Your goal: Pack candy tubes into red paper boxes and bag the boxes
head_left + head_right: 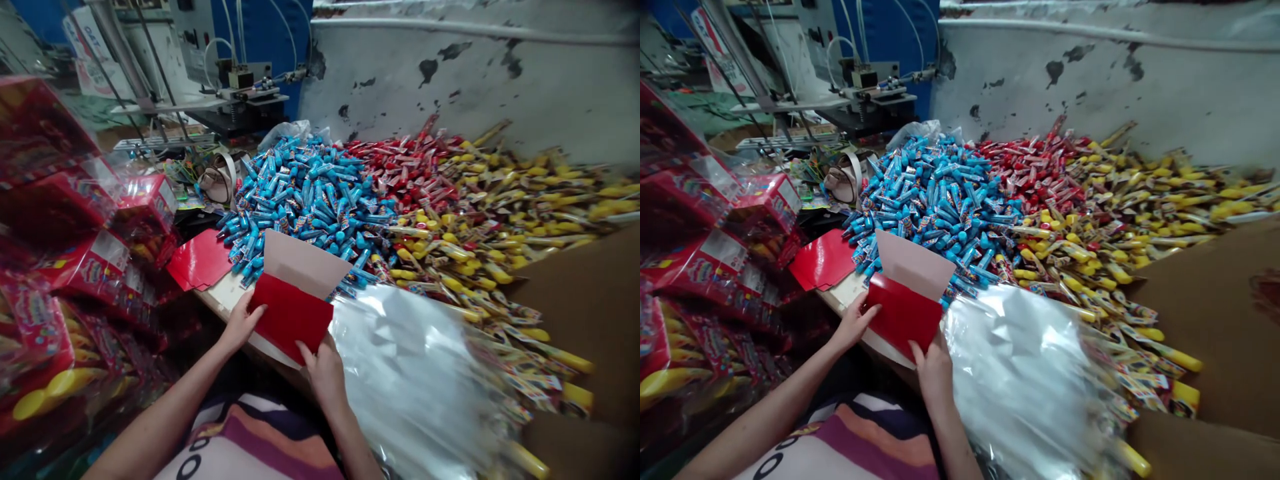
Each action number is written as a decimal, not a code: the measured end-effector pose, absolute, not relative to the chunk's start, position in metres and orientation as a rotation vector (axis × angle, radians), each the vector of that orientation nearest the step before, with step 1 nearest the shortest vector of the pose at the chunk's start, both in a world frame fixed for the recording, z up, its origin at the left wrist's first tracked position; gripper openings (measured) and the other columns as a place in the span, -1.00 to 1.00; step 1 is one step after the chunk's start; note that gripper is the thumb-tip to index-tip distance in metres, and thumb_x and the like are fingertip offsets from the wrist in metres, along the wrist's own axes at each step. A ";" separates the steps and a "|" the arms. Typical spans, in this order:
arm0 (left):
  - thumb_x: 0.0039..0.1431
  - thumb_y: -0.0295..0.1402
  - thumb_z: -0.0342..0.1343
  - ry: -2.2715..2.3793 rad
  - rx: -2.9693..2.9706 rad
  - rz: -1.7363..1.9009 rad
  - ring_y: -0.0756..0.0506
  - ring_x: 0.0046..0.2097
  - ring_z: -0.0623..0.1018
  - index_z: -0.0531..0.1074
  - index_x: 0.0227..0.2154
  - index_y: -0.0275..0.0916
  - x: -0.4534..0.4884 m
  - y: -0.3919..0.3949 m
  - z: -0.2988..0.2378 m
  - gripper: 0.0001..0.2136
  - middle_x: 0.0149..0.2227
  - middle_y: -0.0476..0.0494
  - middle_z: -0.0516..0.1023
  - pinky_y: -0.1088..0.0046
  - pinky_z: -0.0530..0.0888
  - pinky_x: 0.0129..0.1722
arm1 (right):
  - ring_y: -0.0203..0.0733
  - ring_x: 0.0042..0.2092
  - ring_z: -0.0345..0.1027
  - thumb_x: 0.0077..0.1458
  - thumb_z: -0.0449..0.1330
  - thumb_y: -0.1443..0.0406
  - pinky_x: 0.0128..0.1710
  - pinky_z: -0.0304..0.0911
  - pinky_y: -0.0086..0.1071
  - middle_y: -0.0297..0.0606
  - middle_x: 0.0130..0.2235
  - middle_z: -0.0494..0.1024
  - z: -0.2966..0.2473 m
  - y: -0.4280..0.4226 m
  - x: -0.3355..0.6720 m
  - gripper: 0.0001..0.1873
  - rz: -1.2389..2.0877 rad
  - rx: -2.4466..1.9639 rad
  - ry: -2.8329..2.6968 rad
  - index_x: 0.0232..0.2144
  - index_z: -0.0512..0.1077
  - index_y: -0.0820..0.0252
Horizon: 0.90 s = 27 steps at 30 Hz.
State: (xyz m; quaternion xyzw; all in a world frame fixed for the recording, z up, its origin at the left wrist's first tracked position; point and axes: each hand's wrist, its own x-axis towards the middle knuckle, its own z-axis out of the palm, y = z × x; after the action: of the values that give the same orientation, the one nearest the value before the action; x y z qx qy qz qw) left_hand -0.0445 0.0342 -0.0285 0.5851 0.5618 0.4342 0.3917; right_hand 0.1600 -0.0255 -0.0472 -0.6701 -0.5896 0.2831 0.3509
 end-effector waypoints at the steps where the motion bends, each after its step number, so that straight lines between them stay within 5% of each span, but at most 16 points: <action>1: 0.21 -0.27 0.04 1.456 1.509 1.090 -0.19 0.12 0.43 0.27 0.15 -0.24 -0.046 0.033 -0.036 -0.55 0.11 -0.29 0.42 0.19 0.33 0.15 | 0.06 -0.08 0.42 0.13 0.10 0.08 -0.05 0.32 -0.09 0.00 -0.08 0.50 -0.053 -0.028 0.159 -0.49 0.743 -1.750 -1.522 0.04 0.34 0.25; 6: 0.25 -0.32 -0.03 1.487 1.763 0.911 -0.18 0.33 0.16 -0.17 0.35 -0.22 -0.057 0.029 -0.039 -0.34 0.35 -0.30 0.06 0.19 0.15 0.28 | -0.01 -0.20 0.50 0.07 0.14 0.16 -0.21 0.41 -0.16 -0.04 -0.08 0.53 -0.063 -0.035 0.157 -0.21 0.778 -1.774 -1.487 0.28 -0.03 0.24; 15: 0.12 -0.37 0.08 1.338 1.833 0.480 -0.24 0.16 0.43 -0.16 0.33 -0.28 -0.070 0.052 -0.016 -0.23 0.21 -0.38 0.33 0.16 0.31 0.17 | 0.04 0.09 0.37 -0.11 0.24 0.35 0.03 0.30 -0.11 -0.07 0.11 0.42 -0.050 -0.008 0.173 -0.08 0.864 -1.670 -1.747 0.28 -0.02 0.12; 22: 0.21 -0.20 0.04 1.525 2.015 0.682 -0.25 0.11 0.40 0.23 0.06 -0.27 -0.051 0.058 -0.017 -0.59 0.11 -0.36 0.32 0.11 0.33 0.13 | -0.01 0.01 0.38 0.02 0.20 0.28 -0.03 0.31 -0.14 -0.04 -0.02 0.47 -0.036 0.019 0.170 -0.49 0.679 -1.609 -1.818 0.05 0.25 0.21; 27: 0.27 -0.27 -0.07 1.742 2.087 0.648 -0.25 0.04 0.41 0.31 -0.19 -0.29 -0.035 0.063 -0.027 -0.81 0.03 -0.36 0.28 0.08 0.39 0.06 | -0.07 -0.10 0.45 0.18 0.08 0.30 -0.12 0.29 -0.27 -0.05 -0.12 0.54 -0.019 0.038 0.159 -0.74 0.697 -1.750 -1.899 -0.07 0.34 0.25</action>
State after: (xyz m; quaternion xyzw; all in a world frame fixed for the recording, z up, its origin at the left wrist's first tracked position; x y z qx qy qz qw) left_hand -0.0355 0.0635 -0.0267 0.7356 0.6140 0.2284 0.1725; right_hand 0.1592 0.0382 -0.0192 -0.6364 -0.6908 0.2536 0.2314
